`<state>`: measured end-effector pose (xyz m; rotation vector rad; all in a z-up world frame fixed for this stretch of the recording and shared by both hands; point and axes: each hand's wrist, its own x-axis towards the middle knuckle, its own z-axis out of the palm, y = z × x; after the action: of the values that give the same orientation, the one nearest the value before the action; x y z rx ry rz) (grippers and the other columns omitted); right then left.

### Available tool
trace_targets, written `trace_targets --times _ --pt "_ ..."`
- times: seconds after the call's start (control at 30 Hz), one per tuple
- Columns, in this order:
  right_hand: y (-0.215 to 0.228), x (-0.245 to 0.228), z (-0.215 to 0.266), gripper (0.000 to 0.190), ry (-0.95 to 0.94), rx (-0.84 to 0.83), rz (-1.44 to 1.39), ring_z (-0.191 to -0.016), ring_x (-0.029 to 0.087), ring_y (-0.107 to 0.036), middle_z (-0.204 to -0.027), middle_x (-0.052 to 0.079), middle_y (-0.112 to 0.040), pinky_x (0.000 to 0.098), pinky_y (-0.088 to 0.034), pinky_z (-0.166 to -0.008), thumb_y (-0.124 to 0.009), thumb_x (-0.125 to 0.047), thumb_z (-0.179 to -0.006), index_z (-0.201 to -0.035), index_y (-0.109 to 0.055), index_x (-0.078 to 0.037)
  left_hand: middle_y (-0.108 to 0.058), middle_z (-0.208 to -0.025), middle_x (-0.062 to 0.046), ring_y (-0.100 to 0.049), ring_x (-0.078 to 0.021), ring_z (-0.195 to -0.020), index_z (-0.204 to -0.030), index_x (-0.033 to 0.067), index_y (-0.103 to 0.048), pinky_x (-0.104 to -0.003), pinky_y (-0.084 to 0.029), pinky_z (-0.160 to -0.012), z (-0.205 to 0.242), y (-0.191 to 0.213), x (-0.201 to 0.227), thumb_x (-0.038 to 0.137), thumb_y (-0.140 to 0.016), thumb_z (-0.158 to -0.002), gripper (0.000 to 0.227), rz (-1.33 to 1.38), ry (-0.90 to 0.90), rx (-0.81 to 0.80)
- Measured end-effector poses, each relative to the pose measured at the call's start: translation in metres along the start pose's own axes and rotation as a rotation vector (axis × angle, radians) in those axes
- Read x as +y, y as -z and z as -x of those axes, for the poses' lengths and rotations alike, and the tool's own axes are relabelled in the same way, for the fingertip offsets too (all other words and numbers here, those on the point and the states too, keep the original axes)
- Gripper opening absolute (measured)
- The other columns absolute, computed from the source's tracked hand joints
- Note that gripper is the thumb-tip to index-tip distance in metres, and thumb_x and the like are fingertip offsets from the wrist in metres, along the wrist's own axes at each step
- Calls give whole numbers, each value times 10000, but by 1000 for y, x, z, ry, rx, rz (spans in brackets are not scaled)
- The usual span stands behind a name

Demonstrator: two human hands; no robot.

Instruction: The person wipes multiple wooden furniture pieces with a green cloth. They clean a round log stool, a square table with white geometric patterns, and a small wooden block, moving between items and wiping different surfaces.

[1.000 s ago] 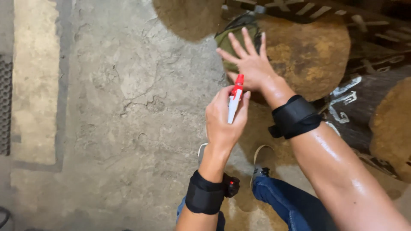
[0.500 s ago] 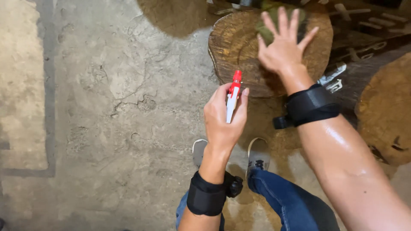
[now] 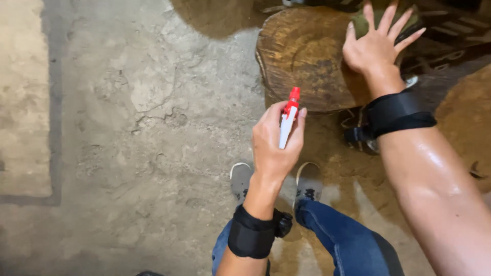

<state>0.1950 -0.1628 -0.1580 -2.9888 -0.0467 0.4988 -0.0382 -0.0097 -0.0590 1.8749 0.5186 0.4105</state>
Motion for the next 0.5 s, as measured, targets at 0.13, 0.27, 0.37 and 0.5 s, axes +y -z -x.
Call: trace_targets --times 0.13,0.27,0.37,0.5 --pt "-19 -12 -1 673 62 -22 -11 -1569 517 133 -1765 214 -12 781 121 -1184 -331 -530 -1089 -1689 -209 -250 -703 -888 -168 -702 -356 -793 -1048 35 -672 -405 -546 -707 5 3 -6 190 -770 -929 219 -28 39 16" --pt "-42 -54 24 726 402 -45 -66 -1554 498 149 -1759 161 25 767 108 -1188 -323 -519 -1069 -1697 -105 -227 -701 -897 -172 -701 -367 -807 -1057 36 -666 -412 -546 -719 2 4 -10 182 -753 -943 204 -50 22 7" --pt "-54 -77 42 736 557 -91 -40 -1543 485 145 -1745 139 33 759 86 -1179 -345 -523 -1051 -1685 -101 -238 -700 -906 -176 -699 -373 -817 -1059 34 -665 -415 -550 -728 1 -1 -16 177 -749 -944 202 -61 0 27" --pt "-66 -78 63 751 870 -95 -38 -1568 450 59 -1749 100 -69 745 36 -1186 -469 -505 -1003 -1672 -207 -285 -704 -930 -178 -708 -371 -839 -1078 32 -665 -413 -558 -746 5 -4 -20 167 -740 -951 199 -58 -19 40"
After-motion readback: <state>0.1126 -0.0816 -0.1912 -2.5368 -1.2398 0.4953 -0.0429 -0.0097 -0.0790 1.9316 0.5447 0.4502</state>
